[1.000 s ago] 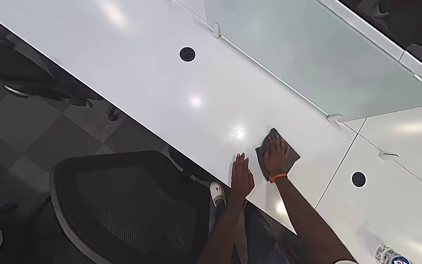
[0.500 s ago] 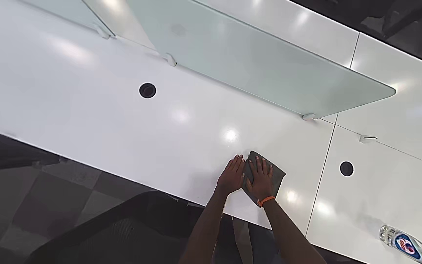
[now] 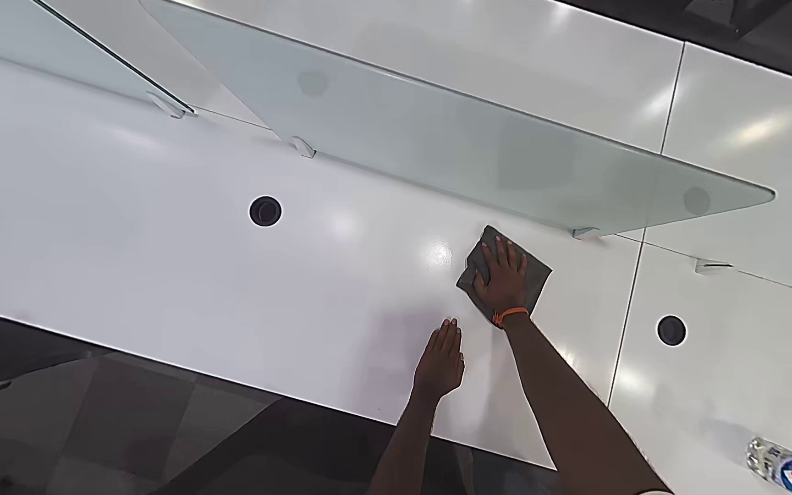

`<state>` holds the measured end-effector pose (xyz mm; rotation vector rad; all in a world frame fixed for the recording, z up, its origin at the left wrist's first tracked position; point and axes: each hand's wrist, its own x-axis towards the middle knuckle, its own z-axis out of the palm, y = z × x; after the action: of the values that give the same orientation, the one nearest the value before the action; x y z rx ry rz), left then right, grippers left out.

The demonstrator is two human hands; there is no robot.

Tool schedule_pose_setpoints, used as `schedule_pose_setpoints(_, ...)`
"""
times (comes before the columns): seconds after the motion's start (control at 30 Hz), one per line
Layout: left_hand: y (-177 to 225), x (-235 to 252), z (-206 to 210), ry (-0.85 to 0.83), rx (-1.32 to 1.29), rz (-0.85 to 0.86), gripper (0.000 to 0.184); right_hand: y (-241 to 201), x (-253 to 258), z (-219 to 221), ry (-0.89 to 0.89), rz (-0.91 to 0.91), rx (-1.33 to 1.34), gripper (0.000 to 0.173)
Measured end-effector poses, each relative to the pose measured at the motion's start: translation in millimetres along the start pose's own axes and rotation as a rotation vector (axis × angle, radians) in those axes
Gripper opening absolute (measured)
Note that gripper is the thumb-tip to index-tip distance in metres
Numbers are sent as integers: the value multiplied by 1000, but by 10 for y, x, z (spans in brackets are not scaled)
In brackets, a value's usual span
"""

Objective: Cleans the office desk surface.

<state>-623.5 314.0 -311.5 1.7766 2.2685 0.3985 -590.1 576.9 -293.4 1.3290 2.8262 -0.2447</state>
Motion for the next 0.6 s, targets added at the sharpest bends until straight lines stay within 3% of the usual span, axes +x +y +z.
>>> schedule_pose_setpoints(0.2, 3, 8, -27, -6, -26, -5, 59, -39, 551, -40, 48, 81, 47, 72)
schedule_pose_setpoints(0.47, -3, 12, -26, -4, -47, -18, 60, -409, 869, -10, 52, 273, 46, 77)
schedule_pose_setpoints(0.6, -8, -11, -4, -2, -32, -12, 61, -664, 902, 51, 9, 96, 100, 80)
